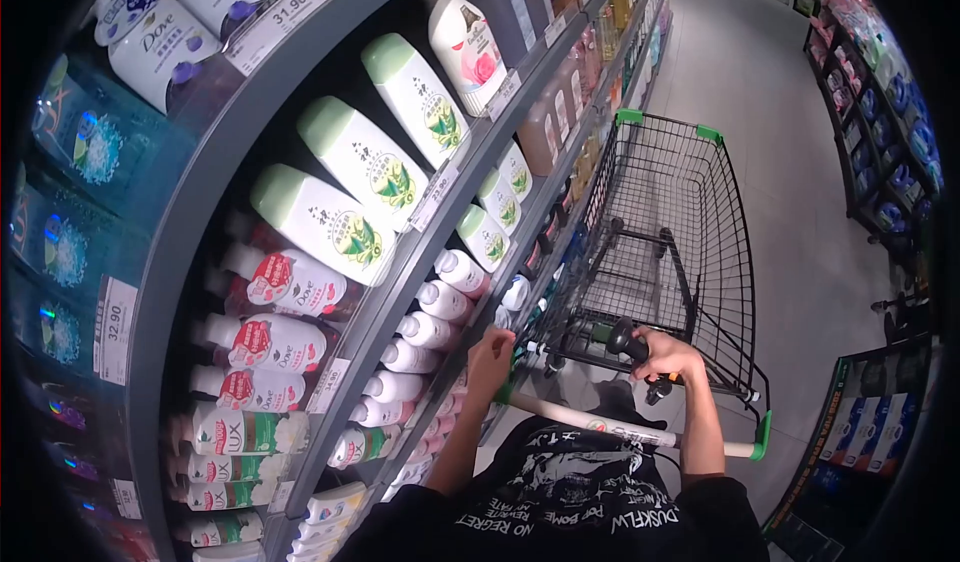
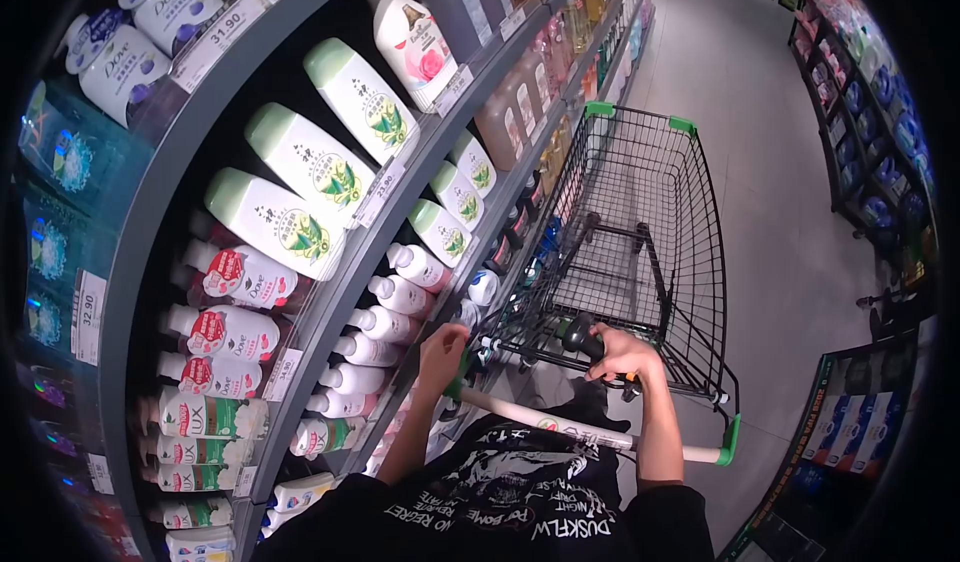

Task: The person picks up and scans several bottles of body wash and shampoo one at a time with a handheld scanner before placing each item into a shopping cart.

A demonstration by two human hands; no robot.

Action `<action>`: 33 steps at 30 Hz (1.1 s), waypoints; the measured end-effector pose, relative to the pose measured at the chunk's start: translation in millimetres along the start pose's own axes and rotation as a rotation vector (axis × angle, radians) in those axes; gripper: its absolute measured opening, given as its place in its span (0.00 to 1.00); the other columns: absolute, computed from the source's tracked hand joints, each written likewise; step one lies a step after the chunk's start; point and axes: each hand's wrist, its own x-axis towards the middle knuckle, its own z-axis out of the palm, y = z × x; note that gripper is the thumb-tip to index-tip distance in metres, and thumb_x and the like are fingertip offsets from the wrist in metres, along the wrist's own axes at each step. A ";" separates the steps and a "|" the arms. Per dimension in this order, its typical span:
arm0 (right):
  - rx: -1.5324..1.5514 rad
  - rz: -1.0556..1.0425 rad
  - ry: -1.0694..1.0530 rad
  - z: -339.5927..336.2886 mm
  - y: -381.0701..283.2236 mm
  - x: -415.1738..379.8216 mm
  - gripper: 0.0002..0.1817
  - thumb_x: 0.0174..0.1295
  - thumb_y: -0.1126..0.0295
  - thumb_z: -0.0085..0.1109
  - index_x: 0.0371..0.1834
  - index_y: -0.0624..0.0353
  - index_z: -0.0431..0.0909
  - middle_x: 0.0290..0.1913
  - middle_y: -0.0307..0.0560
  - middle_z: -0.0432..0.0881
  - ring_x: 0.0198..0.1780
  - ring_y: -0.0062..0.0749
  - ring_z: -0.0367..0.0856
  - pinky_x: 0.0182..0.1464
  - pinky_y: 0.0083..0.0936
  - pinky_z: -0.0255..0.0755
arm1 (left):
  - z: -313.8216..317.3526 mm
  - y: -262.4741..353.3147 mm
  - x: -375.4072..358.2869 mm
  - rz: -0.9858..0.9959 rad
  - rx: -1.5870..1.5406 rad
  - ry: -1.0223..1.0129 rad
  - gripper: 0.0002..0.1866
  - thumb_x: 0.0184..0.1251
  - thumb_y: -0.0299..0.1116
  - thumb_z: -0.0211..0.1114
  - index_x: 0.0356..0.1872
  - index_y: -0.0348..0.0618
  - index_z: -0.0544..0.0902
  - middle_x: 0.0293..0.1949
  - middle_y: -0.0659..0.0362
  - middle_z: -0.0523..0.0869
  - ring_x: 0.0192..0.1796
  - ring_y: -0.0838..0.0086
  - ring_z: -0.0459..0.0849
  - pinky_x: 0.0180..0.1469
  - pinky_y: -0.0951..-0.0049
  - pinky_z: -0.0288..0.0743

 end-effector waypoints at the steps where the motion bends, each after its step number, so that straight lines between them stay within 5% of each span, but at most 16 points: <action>1: 0.010 -0.014 -0.018 -5.1 0.8 0.9 0.42 0.40 0.77 0.76 0.61 0.69 0.62 0.24 0.45 0.81 0.22 0.24 0.80 0.24 0.22 0.71 | 2.8 5.9 2.6 -0.029 0.033 -0.028 0.08 0.66 0.24 0.58 0.41 0.38 0.83 0.33 0.59 0.87 0.36 0.79 0.85 0.41 0.77 0.77; 8: -0.019 0.010 0.016 -31.9 6.3 7.0 0.45 0.40 0.74 0.77 0.63 0.71 0.62 0.24 0.48 0.83 0.22 0.27 0.81 0.26 0.24 0.74 | 21.8 26.0 19.0 -0.042 0.057 -0.039 0.08 0.66 0.25 0.57 0.41 0.36 0.83 0.33 0.55 0.87 0.35 0.75 0.85 0.42 0.75 0.77; 10: -0.033 -0.005 0.023 -43.1 0.1 7.0 0.44 0.40 0.73 0.77 0.62 0.73 0.62 0.24 0.49 0.83 0.22 0.28 0.82 0.27 0.24 0.74 | 26.7 33.1 26.4 -0.074 0.117 -0.057 0.09 0.67 0.28 0.58 0.43 0.37 0.83 0.35 0.50 0.88 0.39 0.63 0.89 0.45 0.69 0.80; 16: -0.224 -0.036 -0.050 -79.6 1.1 18.8 0.43 0.38 0.68 0.75 0.60 0.74 0.65 0.27 0.56 0.83 0.33 0.41 0.86 0.37 0.32 0.76 | 49.9 43.5 45.9 -0.108 0.119 -0.056 0.09 0.67 0.28 0.58 0.43 0.38 0.84 0.33 0.50 0.88 0.40 0.64 0.89 0.42 0.69 0.79; 20: -0.296 -0.128 0.045 -103.2 16.3 29.9 0.42 0.38 0.67 0.72 0.60 0.71 0.66 0.27 0.55 0.83 0.38 0.48 0.84 0.45 0.36 0.75 | 74.4 58.4 65.1 -0.082 0.059 -0.044 0.09 0.67 0.27 0.57 0.44 0.39 0.82 0.28 0.51 0.86 0.30 0.65 0.87 0.36 0.69 0.77; 23: -0.275 -0.041 -0.044 -133.7 7.2 30.7 0.42 0.39 0.66 0.70 0.61 0.71 0.65 0.36 0.60 0.84 0.44 0.50 0.83 0.51 0.35 0.74 | 93.2 76.8 89.7 0.007 0.200 -0.087 0.09 0.69 0.26 0.54 0.44 0.36 0.81 0.24 0.53 0.86 0.30 0.70 0.87 0.36 0.71 0.77; 33: -0.486 -0.037 0.027 -191.7 -2.6 60.1 0.40 0.39 0.69 0.69 0.60 0.69 0.64 0.39 0.64 0.84 0.46 0.53 0.83 0.45 0.43 0.76 | 135.1 105.2 145.0 0.017 0.254 -0.002 0.09 0.68 0.29 0.58 0.43 0.40 0.82 0.25 0.49 0.84 0.29 0.60 0.85 0.36 0.64 0.76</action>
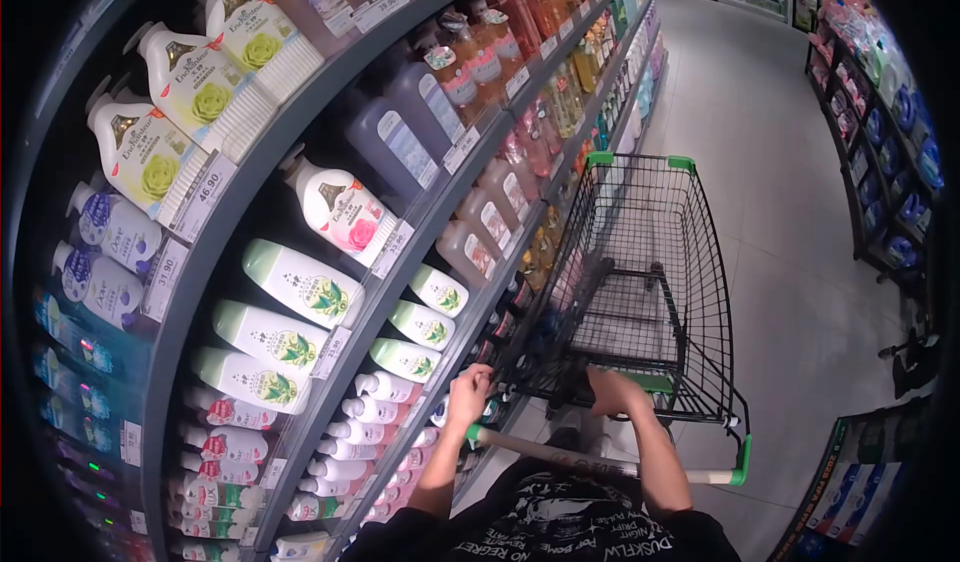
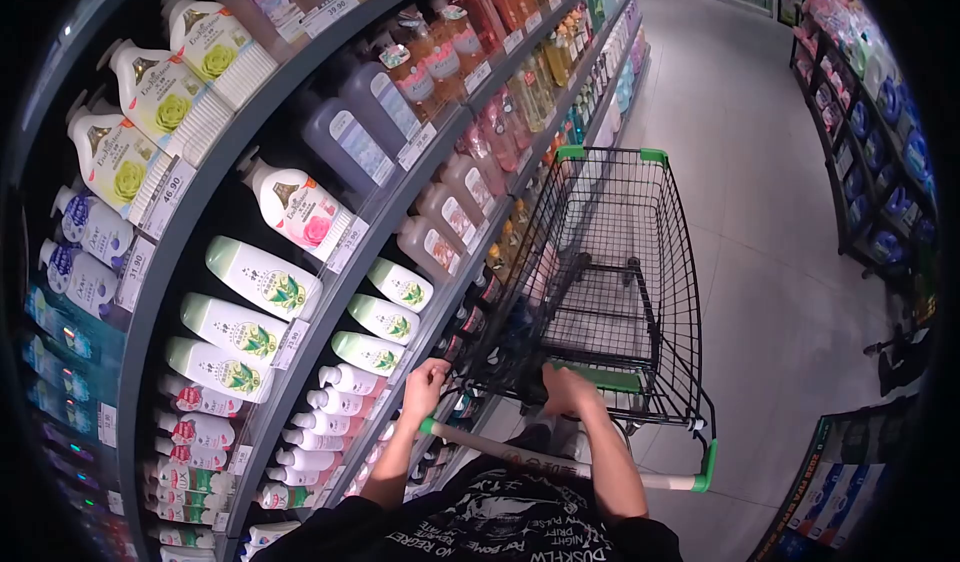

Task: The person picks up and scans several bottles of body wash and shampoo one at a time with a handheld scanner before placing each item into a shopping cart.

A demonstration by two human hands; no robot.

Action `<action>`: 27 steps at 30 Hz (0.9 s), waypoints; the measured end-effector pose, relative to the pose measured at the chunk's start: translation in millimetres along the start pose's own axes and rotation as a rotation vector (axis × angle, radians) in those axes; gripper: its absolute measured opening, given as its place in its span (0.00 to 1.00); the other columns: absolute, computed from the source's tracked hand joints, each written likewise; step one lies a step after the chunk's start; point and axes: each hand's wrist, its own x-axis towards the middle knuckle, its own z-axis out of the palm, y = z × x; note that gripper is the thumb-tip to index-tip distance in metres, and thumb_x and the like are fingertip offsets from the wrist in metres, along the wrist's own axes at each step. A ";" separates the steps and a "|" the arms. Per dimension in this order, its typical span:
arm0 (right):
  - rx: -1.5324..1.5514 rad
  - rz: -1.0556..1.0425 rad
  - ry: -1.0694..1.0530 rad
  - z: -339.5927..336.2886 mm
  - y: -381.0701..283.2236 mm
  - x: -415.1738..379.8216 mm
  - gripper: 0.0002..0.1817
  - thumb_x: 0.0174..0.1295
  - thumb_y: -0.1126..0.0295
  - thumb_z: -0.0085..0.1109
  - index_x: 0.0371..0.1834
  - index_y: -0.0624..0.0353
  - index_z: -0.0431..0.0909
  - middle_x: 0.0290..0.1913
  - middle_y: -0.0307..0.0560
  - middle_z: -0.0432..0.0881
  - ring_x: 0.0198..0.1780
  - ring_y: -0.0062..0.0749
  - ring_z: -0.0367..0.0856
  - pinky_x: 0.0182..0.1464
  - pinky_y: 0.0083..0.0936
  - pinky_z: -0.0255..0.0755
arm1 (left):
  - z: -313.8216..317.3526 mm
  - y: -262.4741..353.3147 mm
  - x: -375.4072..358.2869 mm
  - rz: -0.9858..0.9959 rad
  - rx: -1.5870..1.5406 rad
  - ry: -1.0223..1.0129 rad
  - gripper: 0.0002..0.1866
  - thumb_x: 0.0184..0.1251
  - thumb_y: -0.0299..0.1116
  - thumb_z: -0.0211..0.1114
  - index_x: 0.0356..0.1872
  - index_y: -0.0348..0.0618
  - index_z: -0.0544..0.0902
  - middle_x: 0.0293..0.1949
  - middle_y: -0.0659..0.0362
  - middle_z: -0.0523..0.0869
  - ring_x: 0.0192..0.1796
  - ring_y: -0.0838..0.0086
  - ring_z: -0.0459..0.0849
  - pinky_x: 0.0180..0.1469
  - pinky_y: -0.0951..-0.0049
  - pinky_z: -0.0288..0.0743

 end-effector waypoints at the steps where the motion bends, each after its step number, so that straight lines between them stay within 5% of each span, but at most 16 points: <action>1: 0.010 0.062 -0.050 -12.7 -3.1 -2.8 0.40 0.39 0.70 0.68 0.61 0.69 0.64 0.38 0.64 0.84 0.46 0.54 0.83 0.45 0.44 0.76 | 1.6 3.8 3.3 -0.014 -0.005 -0.007 0.09 0.68 0.29 0.58 0.43 0.40 0.82 0.25 0.49 0.84 0.29 0.60 0.85 0.36 0.64 0.76; 11: -0.007 0.003 0.034 -65.9 29.8 37.1 0.44 0.40 0.67 0.68 0.65 0.69 0.62 0.51 0.68 0.80 0.56 0.55 0.78 0.56 0.39 0.74 | 34.7 20.5 80.7 -0.016 -0.065 0.084 0.10 0.65 0.28 0.61 0.45 0.39 0.80 0.24 0.50 0.82 0.30 0.64 0.85 0.36 0.67 0.76; 15: 0.049 -0.045 0.014 -80.9 49.5 61.7 0.45 0.39 0.67 0.69 0.65 0.71 0.62 0.56 0.68 0.77 0.60 0.55 0.76 0.62 0.36 0.70 | 28.1 39.0 117.9 -0.027 -0.226 0.334 0.24 0.60 0.28 0.69 0.56 0.34 0.73 0.45 0.47 0.83 0.39 0.60 0.86 0.42 0.67 0.79; 17: 0.049 -0.035 -0.009 -92.4 53.2 70.3 0.45 0.39 0.67 0.69 0.64 0.71 0.62 0.58 0.68 0.76 0.61 0.55 0.75 0.63 0.36 0.69 | 27.8 25.5 151.3 0.031 -0.140 0.503 0.30 0.58 0.29 0.72 0.60 0.30 0.68 0.53 0.42 0.78 0.49 0.55 0.83 0.49 0.65 0.79; 18: 0.058 -0.034 -0.024 -96.5 54.6 75.2 0.45 0.39 0.67 0.69 0.64 0.71 0.62 0.59 0.68 0.75 0.62 0.55 0.75 0.65 0.35 0.68 | 26.8 29.1 166.6 -0.019 -0.144 0.569 0.35 0.54 0.27 0.74 0.62 0.32 0.66 0.58 0.42 0.74 0.60 0.57 0.77 0.60 0.62 0.74; 21: 0.084 -0.082 -0.018 -109.0 62.7 84.3 0.44 0.40 0.67 0.69 0.64 0.71 0.62 0.59 0.69 0.75 0.62 0.55 0.75 0.64 0.34 0.68 | 17.8 51.1 203.1 0.065 0.011 0.738 0.39 0.49 0.29 0.77 0.63 0.32 0.66 0.56 0.41 0.74 0.61 0.50 0.73 0.64 0.58 0.67; 27: 0.133 -0.070 -0.034 -138.6 70.3 92.9 0.46 0.39 0.68 0.69 0.65 0.73 0.61 0.57 0.69 0.77 0.61 0.53 0.76 0.63 0.31 0.68 | 14.1 44.0 253.7 0.019 0.005 0.682 0.39 0.40 0.27 0.79 0.59 0.34 0.71 0.56 0.41 0.74 0.60 0.48 0.73 0.61 0.58 0.66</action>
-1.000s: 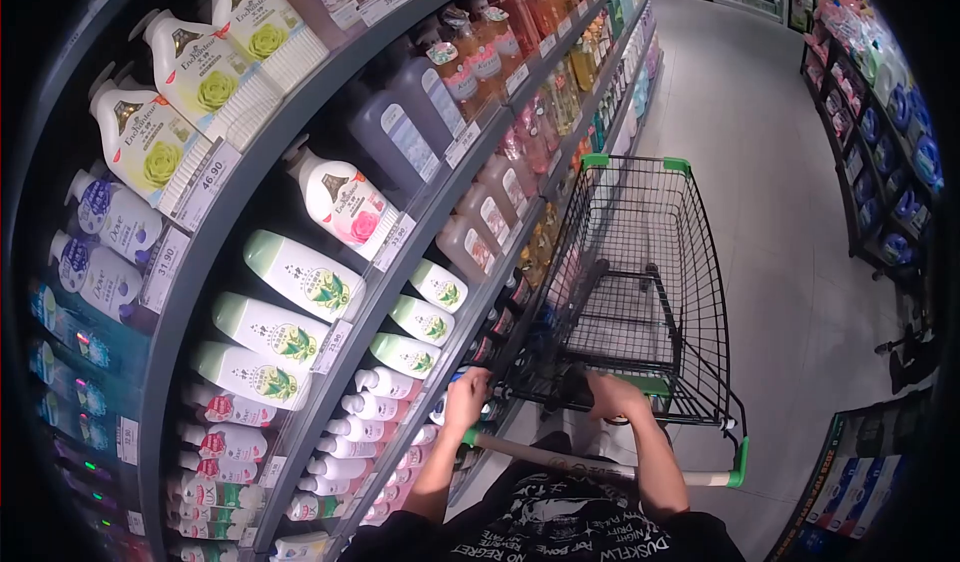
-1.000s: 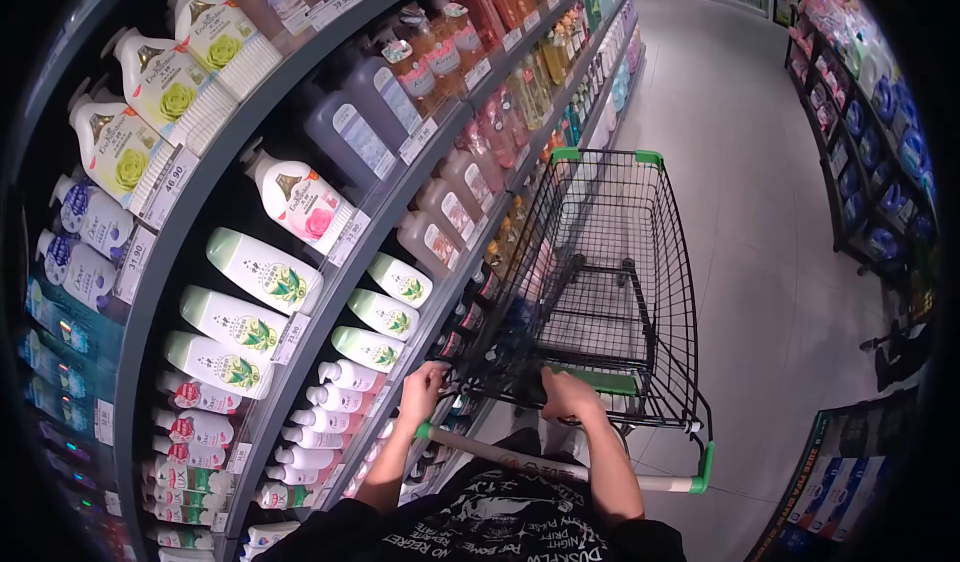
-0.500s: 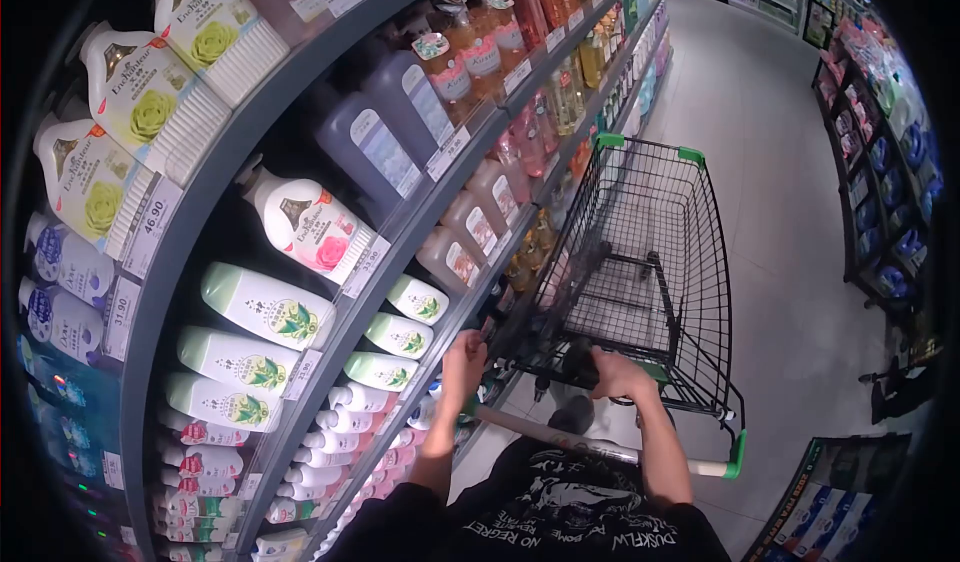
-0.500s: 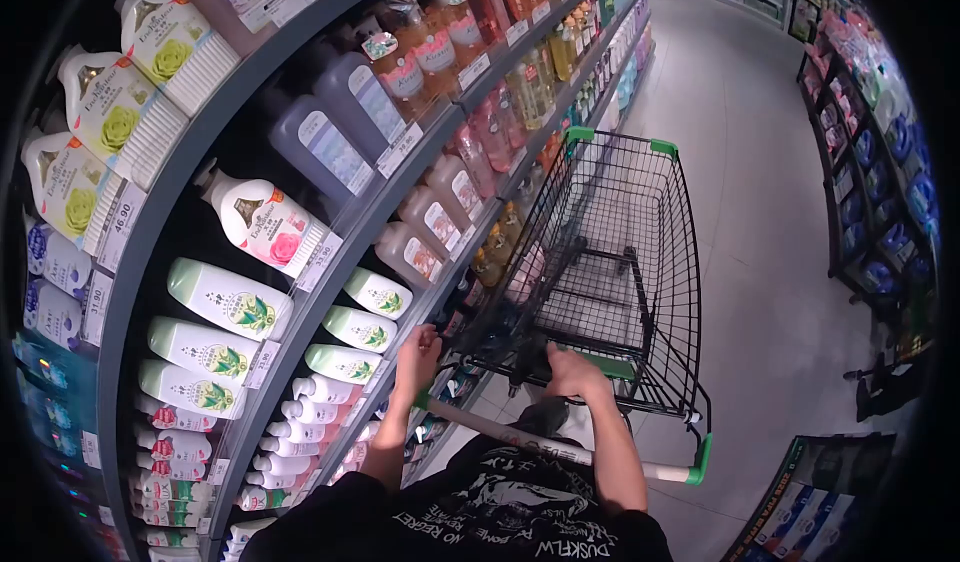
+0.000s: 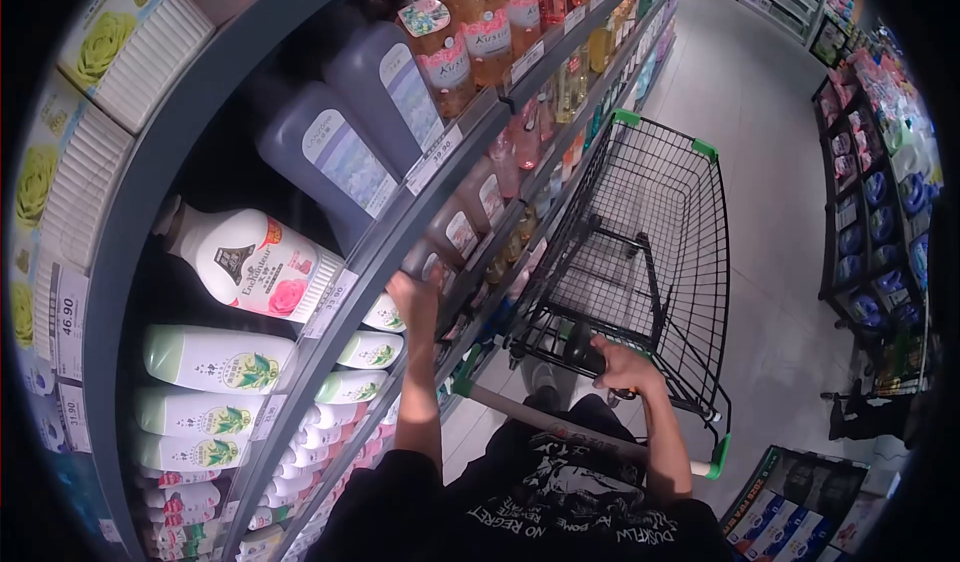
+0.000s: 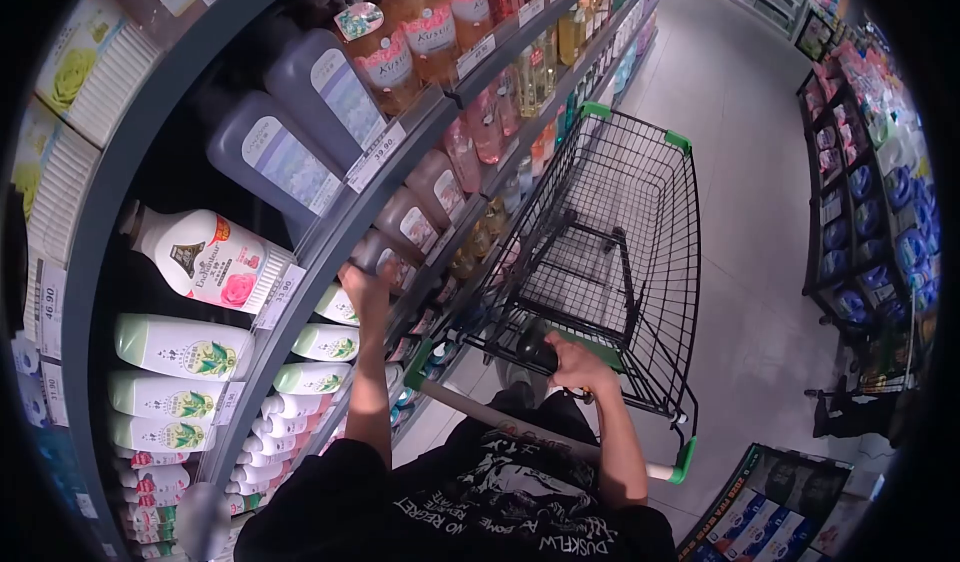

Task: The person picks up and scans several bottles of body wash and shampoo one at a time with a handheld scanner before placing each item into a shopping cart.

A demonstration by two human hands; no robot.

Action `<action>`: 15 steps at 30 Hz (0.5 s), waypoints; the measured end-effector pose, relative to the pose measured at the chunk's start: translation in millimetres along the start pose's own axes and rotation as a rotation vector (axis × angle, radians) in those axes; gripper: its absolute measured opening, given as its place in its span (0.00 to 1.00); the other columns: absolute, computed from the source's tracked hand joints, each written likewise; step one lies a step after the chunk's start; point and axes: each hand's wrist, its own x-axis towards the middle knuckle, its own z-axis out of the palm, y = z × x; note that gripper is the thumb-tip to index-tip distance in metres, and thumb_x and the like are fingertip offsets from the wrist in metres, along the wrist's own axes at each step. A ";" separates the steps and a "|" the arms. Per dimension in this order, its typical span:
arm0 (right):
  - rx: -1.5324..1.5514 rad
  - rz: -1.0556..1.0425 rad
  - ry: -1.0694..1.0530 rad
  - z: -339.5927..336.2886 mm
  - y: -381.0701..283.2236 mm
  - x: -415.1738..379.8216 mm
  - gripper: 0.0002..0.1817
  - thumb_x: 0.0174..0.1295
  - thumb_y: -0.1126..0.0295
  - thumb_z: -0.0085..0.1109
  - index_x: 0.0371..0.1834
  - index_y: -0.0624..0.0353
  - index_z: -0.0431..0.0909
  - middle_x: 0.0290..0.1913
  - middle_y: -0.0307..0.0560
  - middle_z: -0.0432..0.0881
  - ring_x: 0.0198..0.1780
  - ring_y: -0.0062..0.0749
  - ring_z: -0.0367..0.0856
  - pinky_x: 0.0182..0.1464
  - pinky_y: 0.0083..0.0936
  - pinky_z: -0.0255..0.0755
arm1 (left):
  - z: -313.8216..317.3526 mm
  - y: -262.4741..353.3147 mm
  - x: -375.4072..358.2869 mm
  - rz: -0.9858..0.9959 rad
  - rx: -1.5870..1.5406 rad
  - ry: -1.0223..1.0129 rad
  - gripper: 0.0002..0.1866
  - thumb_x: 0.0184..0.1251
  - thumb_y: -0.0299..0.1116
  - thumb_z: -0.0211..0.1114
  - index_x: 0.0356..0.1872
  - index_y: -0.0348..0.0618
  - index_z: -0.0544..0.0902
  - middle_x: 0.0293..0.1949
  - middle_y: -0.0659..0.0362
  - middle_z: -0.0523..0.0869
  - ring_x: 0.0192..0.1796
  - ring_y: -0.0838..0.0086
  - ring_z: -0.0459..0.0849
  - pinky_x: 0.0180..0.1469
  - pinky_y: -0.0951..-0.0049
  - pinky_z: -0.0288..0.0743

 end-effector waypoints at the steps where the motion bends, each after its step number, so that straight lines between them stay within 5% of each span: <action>1: 0.002 0.008 -0.005 -3.3 4.7 2.8 0.45 0.39 0.68 0.69 0.65 0.74 0.61 0.58 0.69 0.76 0.60 0.52 0.76 0.63 0.31 0.68 | -1.6 3.6 3.3 0.002 0.002 -0.001 0.39 0.40 0.27 0.79 0.59 0.34 0.71 0.56 0.41 0.74 0.60 0.48 0.73 0.61 0.58 0.66; 3: 0.073 0.132 -0.110 -19.5 -8.0 3.6 0.46 0.39 0.68 0.70 0.65 0.76 0.61 0.61 0.70 0.73 0.62 0.51 0.75 0.64 0.31 0.67 | -4.2 13.9 12.1 -0.180 -0.110 -0.103 0.36 0.37 0.27 0.79 0.54 0.35 0.75 0.52 0.44 0.78 0.56 0.50 0.76 0.59 0.59 0.68; 8: 0.027 0.035 -0.022 -24.3 15.0 12.9 0.47 0.39 0.68 0.70 0.66 0.77 0.60 0.63 0.71 0.70 0.64 0.51 0.73 0.65 0.29 0.66 | 2.0 4.2 15.2 -0.240 -0.073 -0.112 0.33 0.33 0.25 0.80 0.49 0.35 0.78 0.47 0.48 0.83 0.50 0.52 0.81 0.55 0.59 0.72; 15: 0.065 0.033 -0.012 -40.6 17.6 19.9 0.46 0.39 0.67 0.71 0.64 0.73 0.62 0.61 0.70 0.73 0.62 0.55 0.75 0.64 0.33 0.68 | 3.5 4.1 -10.6 -0.033 0.073 -0.051 0.34 0.36 0.26 0.79 0.52 0.37 0.78 0.47 0.46 0.81 0.52 0.49 0.79 0.56 0.58 0.71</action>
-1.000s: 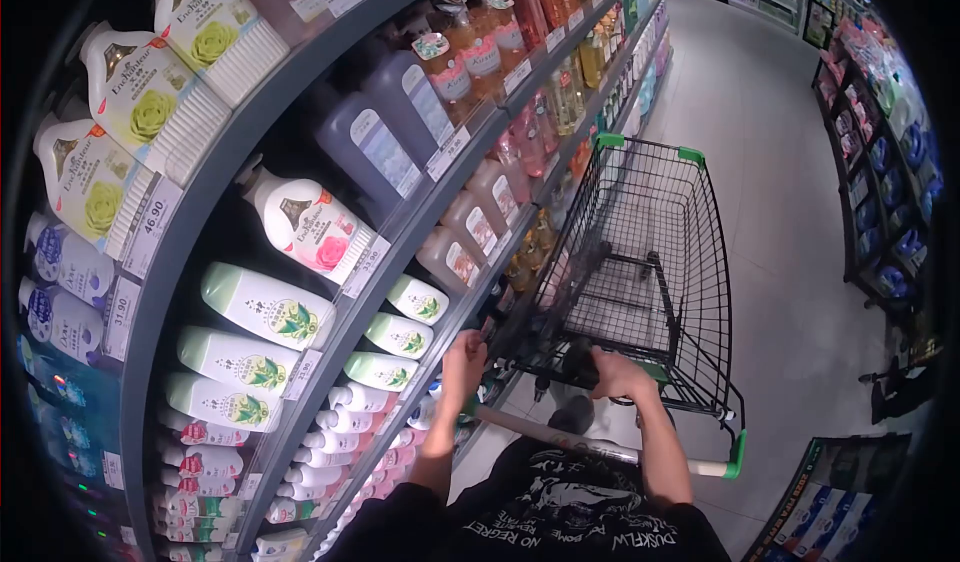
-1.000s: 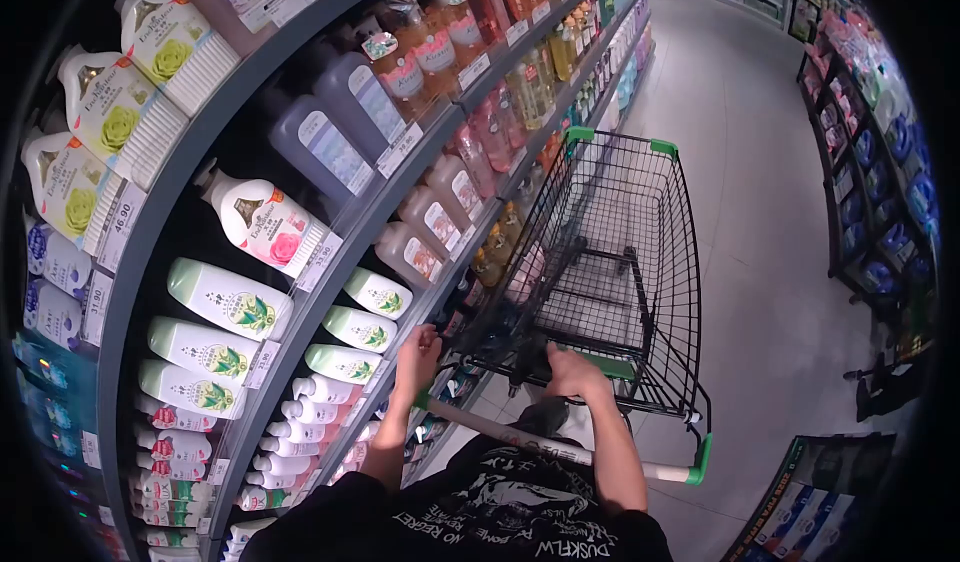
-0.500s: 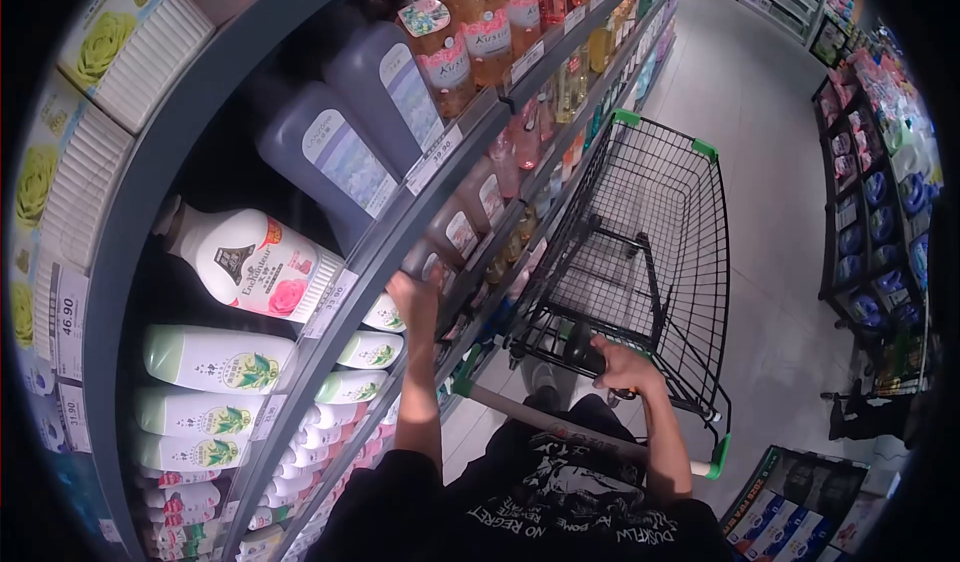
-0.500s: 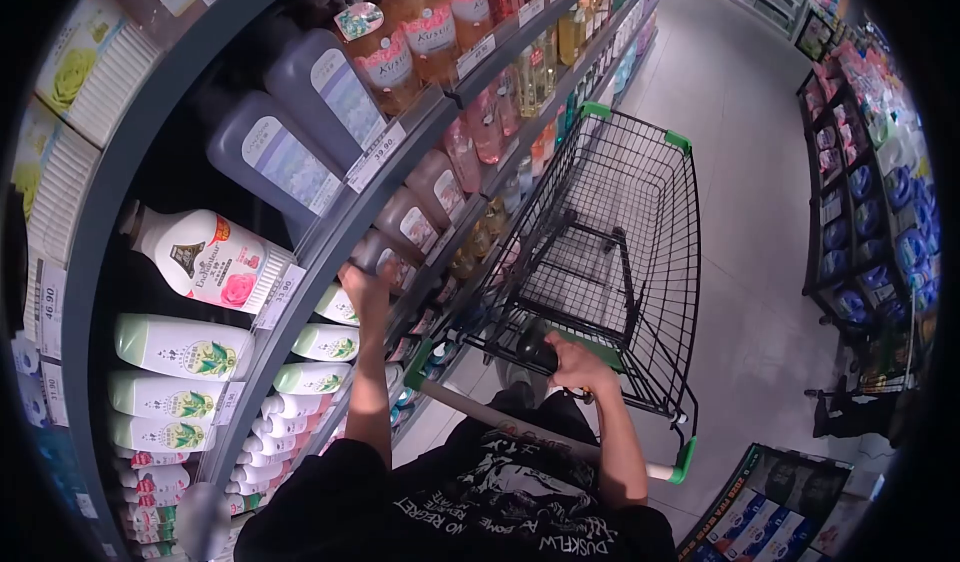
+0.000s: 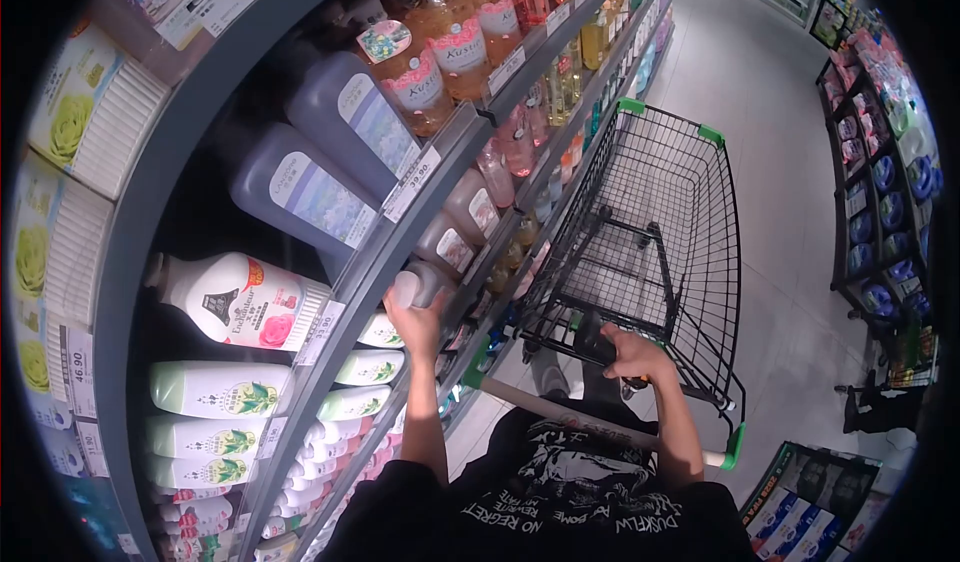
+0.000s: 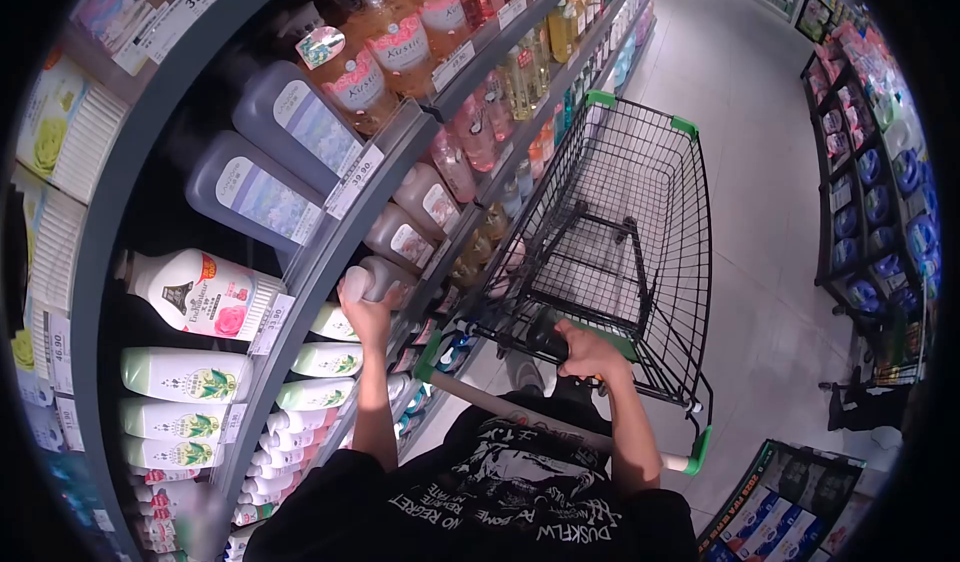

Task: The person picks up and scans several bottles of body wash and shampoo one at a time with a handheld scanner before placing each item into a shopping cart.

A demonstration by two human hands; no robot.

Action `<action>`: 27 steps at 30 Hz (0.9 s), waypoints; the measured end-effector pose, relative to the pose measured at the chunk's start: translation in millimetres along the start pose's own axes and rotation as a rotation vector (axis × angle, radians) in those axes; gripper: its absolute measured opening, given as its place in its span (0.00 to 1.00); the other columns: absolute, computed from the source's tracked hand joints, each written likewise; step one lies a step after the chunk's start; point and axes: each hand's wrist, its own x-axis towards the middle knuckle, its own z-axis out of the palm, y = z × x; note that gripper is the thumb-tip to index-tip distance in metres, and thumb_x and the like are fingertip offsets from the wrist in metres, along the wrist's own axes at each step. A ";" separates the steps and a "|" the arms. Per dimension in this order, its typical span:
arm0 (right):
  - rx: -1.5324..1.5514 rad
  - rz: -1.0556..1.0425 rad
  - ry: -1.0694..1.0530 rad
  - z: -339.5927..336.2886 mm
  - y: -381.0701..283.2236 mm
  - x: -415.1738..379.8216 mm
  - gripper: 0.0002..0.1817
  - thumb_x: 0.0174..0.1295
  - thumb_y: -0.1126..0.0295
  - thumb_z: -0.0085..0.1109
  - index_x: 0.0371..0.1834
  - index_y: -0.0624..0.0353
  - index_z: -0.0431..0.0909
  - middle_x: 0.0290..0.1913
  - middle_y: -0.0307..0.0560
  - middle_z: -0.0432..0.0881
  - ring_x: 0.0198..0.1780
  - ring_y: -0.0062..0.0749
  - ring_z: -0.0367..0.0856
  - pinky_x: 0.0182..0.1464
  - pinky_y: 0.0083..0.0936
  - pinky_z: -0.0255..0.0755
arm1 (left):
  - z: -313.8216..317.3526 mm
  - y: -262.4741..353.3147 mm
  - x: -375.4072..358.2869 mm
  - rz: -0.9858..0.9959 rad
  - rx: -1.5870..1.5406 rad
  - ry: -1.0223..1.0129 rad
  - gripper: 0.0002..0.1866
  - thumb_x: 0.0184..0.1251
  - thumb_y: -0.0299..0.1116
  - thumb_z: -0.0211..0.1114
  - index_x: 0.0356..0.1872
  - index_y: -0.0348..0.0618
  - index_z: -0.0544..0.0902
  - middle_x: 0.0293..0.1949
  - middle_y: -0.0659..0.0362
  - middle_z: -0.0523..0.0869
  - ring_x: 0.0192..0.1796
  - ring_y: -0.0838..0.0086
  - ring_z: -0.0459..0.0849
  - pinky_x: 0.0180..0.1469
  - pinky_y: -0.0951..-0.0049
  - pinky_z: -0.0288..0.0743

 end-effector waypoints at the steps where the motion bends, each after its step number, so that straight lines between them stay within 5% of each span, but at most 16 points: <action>1: -0.023 -0.013 0.030 -1.0 1.0 0.5 0.45 0.38 0.67 0.71 0.64 0.72 0.62 0.60 0.70 0.74 0.61 0.55 0.76 0.63 0.34 0.69 | -0.8 3.7 -6.5 0.059 -0.030 -0.006 0.34 0.37 0.25 0.78 0.53 0.38 0.77 0.48 0.47 0.80 0.53 0.49 0.78 0.56 0.59 0.71; 9: -0.060 -0.065 0.107 -8.4 11.7 9.6 0.45 0.37 0.68 0.71 0.63 0.71 0.64 0.57 0.67 0.77 0.61 0.56 0.75 0.63 0.36 0.69 | -25.0 37.3 -26.4 0.113 -0.064 -0.061 0.36 0.36 0.19 0.76 0.56 0.39 0.75 0.50 0.49 0.77 0.54 0.52 0.78 0.57 0.61 0.71; 11: -0.064 -0.066 0.108 -11.3 5.3 7.1 0.45 0.36 0.68 0.71 0.63 0.71 0.64 0.58 0.67 0.77 0.60 0.56 0.76 0.63 0.36 0.70 | -34.4 45.5 -27.2 0.265 -0.079 -0.047 0.36 0.38 0.19 0.76 0.56 0.39 0.75 0.50 0.48 0.77 0.53 0.51 0.78 0.57 0.60 0.71; 15: -0.073 -0.040 0.117 -7.7 9.5 9.2 0.46 0.37 0.65 0.73 0.63 0.71 0.66 0.58 0.67 0.77 0.60 0.55 0.76 0.62 0.36 0.70 | -60.8 74.1 -35.0 0.279 -0.103 -0.114 0.37 0.37 0.27 0.80 0.55 0.39 0.75 0.51 0.50 0.78 0.54 0.57 0.78 0.58 0.62 0.71; 19: -0.017 -0.008 0.123 -8.9 -0.8 0.2 0.46 0.39 0.60 0.76 0.62 0.72 0.66 0.54 0.68 0.79 0.56 0.54 0.79 0.59 0.36 0.72 | -74.4 100.7 -32.3 0.361 -0.523 -0.164 0.46 0.37 0.29 0.83 0.60 0.43 0.63 0.53 0.46 0.77 0.56 0.57 0.78 0.60 0.57 0.71; 21: -0.003 -0.014 0.146 -14.8 -12.7 -7.6 0.46 0.40 0.59 0.76 0.62 0.72 0.67 0.50 0.68 0.81 0.51 0.52 0.83 0.55 0.36 0.74 | -75.6 110.2 -23.9 0.422 -0.419 -0.190 0.51 0.37 0.33 0.85 0.61 0.44 0.57 0.54 0.47 0.76 0.56 0.60 0.78 0.59 0.58 0.73; 23: 0.140 0.084 0.122 -21.0 -23.8 -15.7 0.44 0.43 0.58 0.76 0.61 0.73 0.67 0.41 0.65 0.84 0.37 0.47 0.86 0.45 0.34 0.76 | -64.9 117.4 -19.9 0.183 -1.226 -0.291 0.55 0.33 0.31 0.86 0.62 0.43 0.55 0.54 0.48 0.77 0.55 0.60 0.79 0.57 0.59 0.75; 24: 0.144 -0.024 0.252 -13.4 -10.3 -11.2 0.39 0.48 0.61 0.74 0.59 0.73 0.66 0.29 0.57 0.83 0.24 0.35 0.82 0.32 0.30 0.75 | -61.6 132.6 -21.4 0.082 -1.309 -0.333 0.51 0.41 0.41 0.83 0.64 0.41 0.58 0.54 0.50 0.77 0.54 0.59 0.80 0.55 0.59 0.77; 25: 0.141 -0.015 0.256 -14.8 -8.7 -13.6 0.39 0.48 0.61 0.74 0.59 0.73 0.66 0.29 0.57 0.83 0.24 0.35 0.82 0.32 0.30 0.75 | -46.2 129.7 -25.2 0.077 -1.318 -0.336 0.51 0.41 0.41 0.83 0.64 0.41 0.58 0.54 0.50 0.77 0.54 0.59 0.80 0.55 0.59 0.77; 27: 0.388 -0.009 0.355 -19.7 -5.4 -20.4 0.37 0.53 0.66 0.71 0.62 0.75 0.63 0.27 0.51 0.81 0.20 0.28 0.79 0.26 0.26 0.73 | -8.2 115.7 -36.9 -0.333 -1.668 -0.471 0.45 0.54 0.54 0.73 0.65 0.39 0.63 0.54 0.52 0.77 0.53 0.56 0.81 0.55 0.58 0.77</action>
